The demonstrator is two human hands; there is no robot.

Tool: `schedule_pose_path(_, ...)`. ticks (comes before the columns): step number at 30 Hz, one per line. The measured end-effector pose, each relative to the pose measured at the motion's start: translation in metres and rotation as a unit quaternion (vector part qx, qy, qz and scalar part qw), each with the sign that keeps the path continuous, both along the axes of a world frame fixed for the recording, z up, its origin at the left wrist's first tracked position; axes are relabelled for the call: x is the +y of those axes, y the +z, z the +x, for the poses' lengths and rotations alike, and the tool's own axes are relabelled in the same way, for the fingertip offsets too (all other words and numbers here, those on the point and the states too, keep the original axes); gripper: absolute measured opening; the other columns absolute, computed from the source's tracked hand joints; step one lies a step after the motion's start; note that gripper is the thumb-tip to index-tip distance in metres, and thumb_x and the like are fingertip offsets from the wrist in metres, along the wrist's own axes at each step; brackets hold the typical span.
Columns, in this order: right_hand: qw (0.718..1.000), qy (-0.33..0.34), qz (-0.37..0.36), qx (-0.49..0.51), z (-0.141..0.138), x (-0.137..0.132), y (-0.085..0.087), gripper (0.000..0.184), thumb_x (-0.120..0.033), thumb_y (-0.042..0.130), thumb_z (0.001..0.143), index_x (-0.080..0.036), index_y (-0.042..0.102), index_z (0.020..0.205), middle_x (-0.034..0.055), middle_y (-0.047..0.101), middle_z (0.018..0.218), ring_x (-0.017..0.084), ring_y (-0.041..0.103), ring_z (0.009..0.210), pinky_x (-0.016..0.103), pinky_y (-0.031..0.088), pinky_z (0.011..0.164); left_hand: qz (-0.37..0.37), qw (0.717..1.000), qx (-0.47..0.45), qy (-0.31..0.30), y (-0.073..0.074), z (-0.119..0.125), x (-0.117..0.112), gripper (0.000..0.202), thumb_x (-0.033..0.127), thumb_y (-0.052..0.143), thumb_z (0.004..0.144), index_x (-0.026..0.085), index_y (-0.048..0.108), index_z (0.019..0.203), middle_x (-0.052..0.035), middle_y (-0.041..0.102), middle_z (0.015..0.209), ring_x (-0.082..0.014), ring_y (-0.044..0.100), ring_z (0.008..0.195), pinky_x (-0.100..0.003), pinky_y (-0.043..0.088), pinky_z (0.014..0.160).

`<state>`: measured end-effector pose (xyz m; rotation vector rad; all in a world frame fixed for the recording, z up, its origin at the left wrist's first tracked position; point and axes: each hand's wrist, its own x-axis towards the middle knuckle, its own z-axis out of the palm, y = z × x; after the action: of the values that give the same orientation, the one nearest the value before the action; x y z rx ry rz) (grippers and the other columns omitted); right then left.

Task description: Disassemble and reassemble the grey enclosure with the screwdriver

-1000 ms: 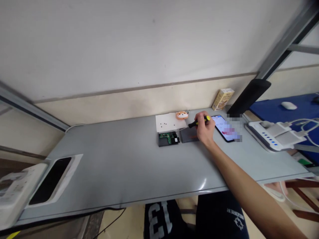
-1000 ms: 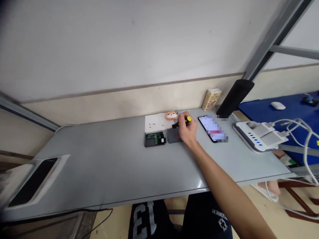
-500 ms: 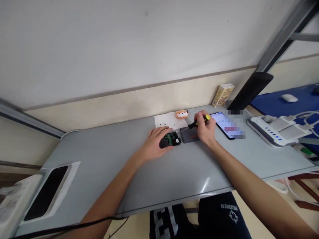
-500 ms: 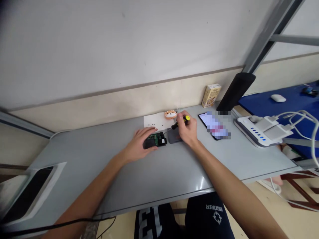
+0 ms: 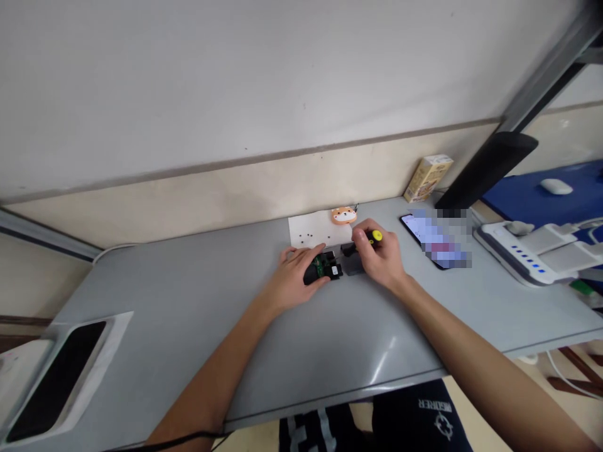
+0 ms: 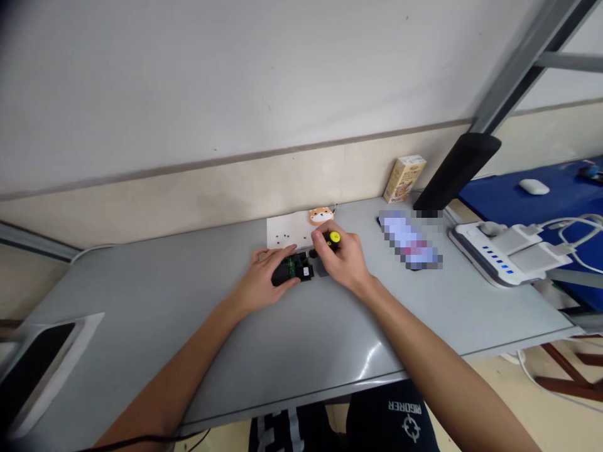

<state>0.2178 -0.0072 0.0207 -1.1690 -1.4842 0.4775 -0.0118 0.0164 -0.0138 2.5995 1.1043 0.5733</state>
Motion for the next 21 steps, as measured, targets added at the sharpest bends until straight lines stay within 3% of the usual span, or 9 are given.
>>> schedule_pose_path(21, 1.000, -0.003, 0.000, -0.008, -0.0014, 0.0027, -0.0070, 0.031, -0.047, 0.054, 0.099, -0.022, 0.059, 0.081, -0.0028, 0.053, 0.064, 0.012, 0.045, 0.057, 0.026, 0.038, 0.057, 0.012, 1.000, -0.013, -0.002, 0.0021, 0.0038, -0.0002, 0.043, 0.038, 0.072, 0.092, 0.026, 0.054, 0.129, -0.0037, 0.070, 0.126, -0.0255, 0.065, 0.116, -0.049, 0.031, 0.116)
